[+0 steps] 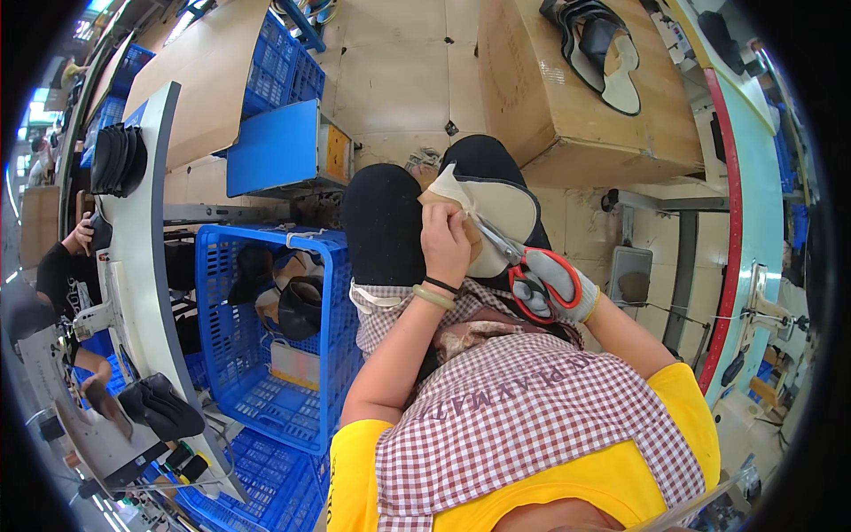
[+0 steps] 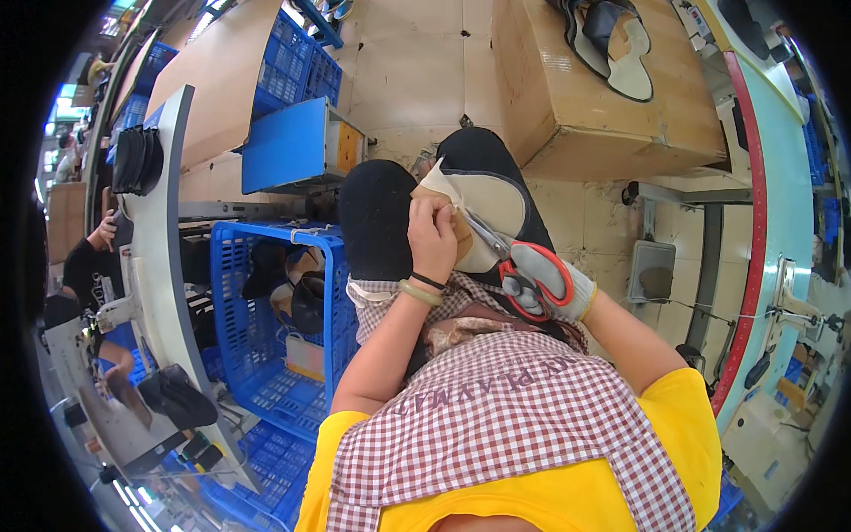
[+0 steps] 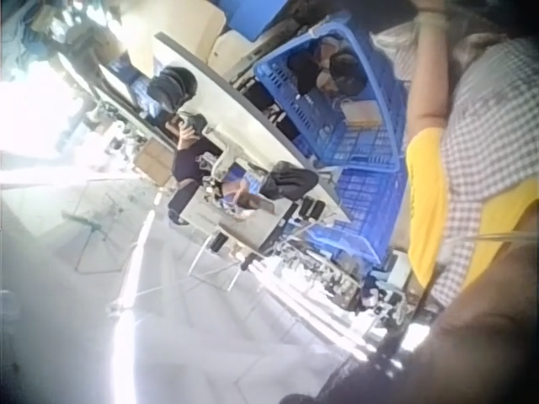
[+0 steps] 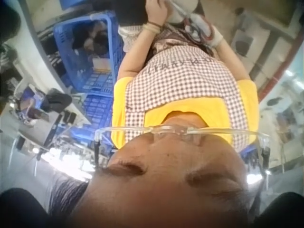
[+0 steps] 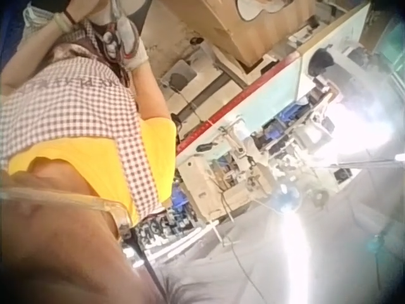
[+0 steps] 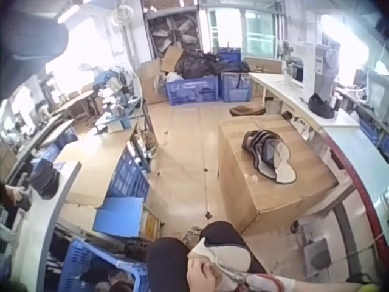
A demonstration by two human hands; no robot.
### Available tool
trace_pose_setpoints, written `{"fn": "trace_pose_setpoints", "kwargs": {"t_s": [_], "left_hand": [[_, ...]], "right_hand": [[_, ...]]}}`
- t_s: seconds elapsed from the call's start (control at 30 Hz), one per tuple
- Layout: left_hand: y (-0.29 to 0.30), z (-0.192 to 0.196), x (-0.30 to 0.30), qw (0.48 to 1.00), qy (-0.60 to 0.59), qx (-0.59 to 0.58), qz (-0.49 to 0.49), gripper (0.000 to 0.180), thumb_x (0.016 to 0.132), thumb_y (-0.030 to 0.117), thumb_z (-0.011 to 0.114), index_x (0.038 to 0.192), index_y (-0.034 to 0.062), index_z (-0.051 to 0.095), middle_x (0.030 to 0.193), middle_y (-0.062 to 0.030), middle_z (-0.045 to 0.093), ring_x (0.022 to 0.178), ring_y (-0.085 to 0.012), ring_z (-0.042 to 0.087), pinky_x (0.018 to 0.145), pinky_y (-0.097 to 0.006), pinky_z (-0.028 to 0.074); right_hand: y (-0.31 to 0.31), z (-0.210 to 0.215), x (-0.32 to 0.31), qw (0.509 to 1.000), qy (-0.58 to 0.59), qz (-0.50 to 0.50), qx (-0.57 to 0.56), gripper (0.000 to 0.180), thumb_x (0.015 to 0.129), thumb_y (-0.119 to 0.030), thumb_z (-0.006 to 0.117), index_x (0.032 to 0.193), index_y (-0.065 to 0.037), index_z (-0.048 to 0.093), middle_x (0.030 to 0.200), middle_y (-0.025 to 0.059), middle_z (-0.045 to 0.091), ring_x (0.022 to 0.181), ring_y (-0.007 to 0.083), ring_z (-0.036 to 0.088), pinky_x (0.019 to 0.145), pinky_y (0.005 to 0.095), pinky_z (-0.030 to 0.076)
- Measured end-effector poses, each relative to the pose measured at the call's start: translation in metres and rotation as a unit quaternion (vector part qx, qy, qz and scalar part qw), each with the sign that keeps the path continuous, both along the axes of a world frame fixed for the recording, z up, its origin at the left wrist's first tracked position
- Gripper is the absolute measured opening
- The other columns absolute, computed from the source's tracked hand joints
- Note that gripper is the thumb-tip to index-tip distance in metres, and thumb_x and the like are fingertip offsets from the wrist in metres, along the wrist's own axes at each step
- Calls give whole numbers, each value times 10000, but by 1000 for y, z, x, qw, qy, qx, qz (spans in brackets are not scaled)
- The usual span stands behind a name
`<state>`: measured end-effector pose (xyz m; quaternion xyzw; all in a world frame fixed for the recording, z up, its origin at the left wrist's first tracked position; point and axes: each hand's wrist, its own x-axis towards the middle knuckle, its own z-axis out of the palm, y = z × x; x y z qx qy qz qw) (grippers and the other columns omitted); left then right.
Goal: Trimming excess material from shoe components using scissors.
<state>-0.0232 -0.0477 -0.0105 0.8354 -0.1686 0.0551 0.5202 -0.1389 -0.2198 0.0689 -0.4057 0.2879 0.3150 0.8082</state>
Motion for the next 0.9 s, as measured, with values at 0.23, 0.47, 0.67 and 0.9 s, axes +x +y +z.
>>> {"fn": "trace_pose_setpoints", "kwargs": {"t_s": [0.23, 0.47, 0.67, 0.9], "left_hand": [[5, 7, -2, 994, 102, -31, -31, 106, 795, 2, 611, 890, 4, 565, 874, -137, 534, 808, -310, 553, 711, -371, 457], [7, -7, -3, 995, -81, 42, -33, 91, 796, 28, 614, 885, 10, 607, 885, -135, 555, 782, -330, 564, 694, -378, 486], [5, 6, -3, 1000, -8, 10, 2, 40, 822, 30, 580, 833, 4, 552, 860, -149, 553, 779, -348, 562, 679, -401, 467], [7, 13, -3, 989, 145, -32, -21, 57, 806, 30, 601, 813, -18, 571, 888, -147, 565, 743, -292, 579, 671, -351, 475]], "right_hand": [[7, -1, 2, 999, 33, -33, -11, 447, 952, -456, 478, 1270, -143, 490, 763, 29, 614, 510, 67, 497, 441, 171, 395], [6, 1, 2, 999, 21, -32, 9, 419, 946, -473, 480, 1184, -131, 527, 744, 29, 622, 498, 72, 494, 431, 178, 385], [15, 7, 8, 998, -4, -4, -55, 431, 932, -481, 508, 1168, -122, 521, 747, 8, 593, 516, 56, 491, 432, 174, 378], [26, 7, 14, 998, 0, -35, -43, 407, 942, -448, 512, 1218, -150, 492, 735, -11, 549, 516, 45, 454, 432, 169, 360]]}}
